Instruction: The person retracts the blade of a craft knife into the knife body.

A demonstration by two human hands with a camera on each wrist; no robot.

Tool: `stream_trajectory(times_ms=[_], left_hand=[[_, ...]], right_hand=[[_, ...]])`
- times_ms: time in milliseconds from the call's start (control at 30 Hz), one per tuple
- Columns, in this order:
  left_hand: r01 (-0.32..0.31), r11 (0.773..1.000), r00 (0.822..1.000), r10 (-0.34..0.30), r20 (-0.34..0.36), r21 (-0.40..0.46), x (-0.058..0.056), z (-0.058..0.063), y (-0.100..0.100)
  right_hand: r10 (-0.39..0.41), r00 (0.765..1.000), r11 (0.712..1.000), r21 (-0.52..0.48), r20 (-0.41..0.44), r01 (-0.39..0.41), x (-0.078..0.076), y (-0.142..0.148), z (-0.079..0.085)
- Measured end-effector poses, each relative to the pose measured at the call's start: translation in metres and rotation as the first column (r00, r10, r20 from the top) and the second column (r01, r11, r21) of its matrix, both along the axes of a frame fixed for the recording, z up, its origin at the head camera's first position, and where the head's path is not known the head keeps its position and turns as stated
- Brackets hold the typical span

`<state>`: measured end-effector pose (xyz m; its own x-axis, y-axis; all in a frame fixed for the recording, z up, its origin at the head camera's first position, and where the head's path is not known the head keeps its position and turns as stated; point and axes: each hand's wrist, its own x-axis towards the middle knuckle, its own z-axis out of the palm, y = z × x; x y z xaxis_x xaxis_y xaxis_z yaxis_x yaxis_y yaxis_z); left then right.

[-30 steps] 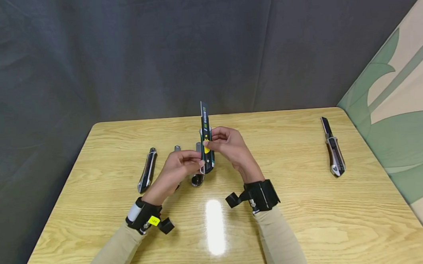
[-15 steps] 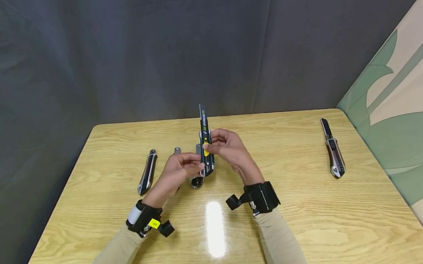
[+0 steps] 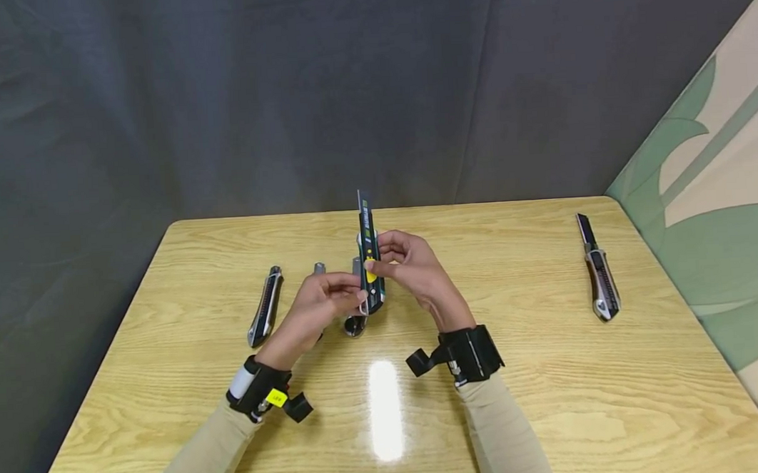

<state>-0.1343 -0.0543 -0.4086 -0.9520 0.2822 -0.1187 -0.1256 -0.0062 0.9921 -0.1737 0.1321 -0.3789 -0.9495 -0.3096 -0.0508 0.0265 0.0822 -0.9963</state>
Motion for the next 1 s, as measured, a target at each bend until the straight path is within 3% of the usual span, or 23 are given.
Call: stream_trajectory(times_ms=[1000], left_hand=[[0.001, 1.000, 1.000, -0.001, -0.015, -0.012, -0.0010, -0.0028, 0.0025]], right_hand=[[0.085, 0.996, 0.996, 0.001, -0.027, -0.085, 0.0029, 0.0056, -0.0013]])
